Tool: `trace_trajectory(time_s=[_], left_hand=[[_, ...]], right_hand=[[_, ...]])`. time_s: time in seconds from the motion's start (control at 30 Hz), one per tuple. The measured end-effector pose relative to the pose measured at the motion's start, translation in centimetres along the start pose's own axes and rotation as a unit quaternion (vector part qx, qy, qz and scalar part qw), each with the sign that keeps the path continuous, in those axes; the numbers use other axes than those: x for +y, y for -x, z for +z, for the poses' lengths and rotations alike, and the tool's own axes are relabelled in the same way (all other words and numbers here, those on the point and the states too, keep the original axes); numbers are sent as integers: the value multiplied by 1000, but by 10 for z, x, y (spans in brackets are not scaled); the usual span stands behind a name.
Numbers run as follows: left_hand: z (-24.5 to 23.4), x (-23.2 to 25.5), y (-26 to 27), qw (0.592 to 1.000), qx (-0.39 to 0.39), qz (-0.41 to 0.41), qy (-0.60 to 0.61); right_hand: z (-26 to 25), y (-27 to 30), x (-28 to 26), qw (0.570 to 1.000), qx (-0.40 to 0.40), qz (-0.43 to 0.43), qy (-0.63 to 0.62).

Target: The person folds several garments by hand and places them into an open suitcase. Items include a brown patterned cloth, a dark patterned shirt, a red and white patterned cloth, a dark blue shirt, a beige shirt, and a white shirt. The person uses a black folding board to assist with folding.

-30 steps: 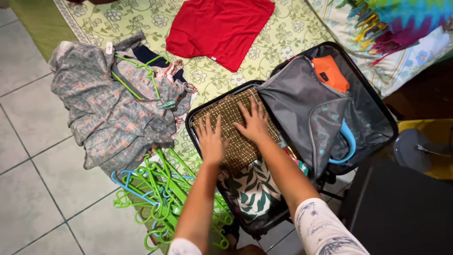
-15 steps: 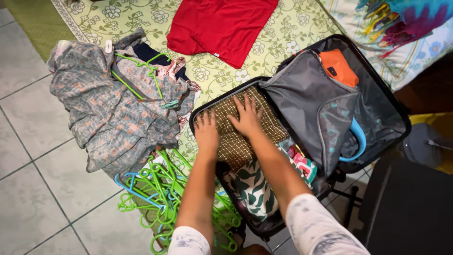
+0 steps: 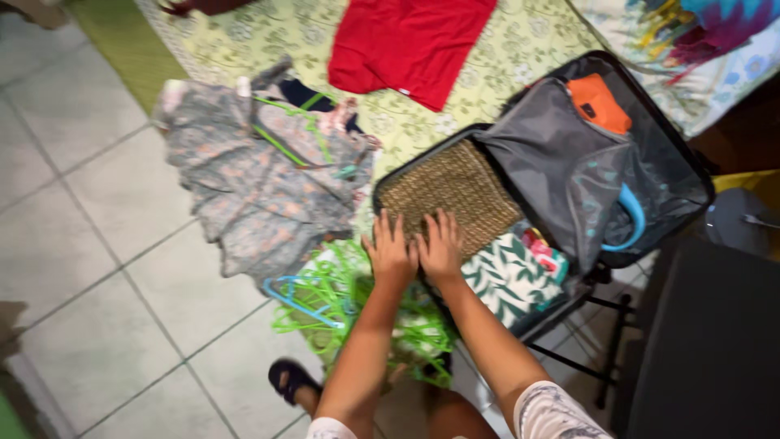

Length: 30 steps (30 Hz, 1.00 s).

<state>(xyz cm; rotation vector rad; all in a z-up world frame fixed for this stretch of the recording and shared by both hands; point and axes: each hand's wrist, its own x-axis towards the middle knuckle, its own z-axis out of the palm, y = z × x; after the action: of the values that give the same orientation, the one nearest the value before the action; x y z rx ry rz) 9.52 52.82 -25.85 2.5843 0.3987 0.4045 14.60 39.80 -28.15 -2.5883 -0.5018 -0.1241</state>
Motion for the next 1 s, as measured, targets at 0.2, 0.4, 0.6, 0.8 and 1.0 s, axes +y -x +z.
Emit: trace_trajectory(time_s=[0.2, 0.4, 0.6, 0.8, 1.0], left_hand=[[-82, -111, -2, 969, 29, -174, 172], [-177, -239, -5, 986, 24, -96, 132], [-233, -314, -42, 909, 38, -192, 369], [-344, -289, -70, 626, 95, -366, 682], [-483, -257, -8, 749, 245, -243, 566]], right_hand=[[93, -70, -139, 933, 1, 110, -342], [113, -185, -218, 762, 79, 390, -510], [92, -164, -352, 746, 119, 341, -560], [17, -32, -511, 756, -79, 139, -635], [-60, 10, -570, 660, -258, 99, -698]])
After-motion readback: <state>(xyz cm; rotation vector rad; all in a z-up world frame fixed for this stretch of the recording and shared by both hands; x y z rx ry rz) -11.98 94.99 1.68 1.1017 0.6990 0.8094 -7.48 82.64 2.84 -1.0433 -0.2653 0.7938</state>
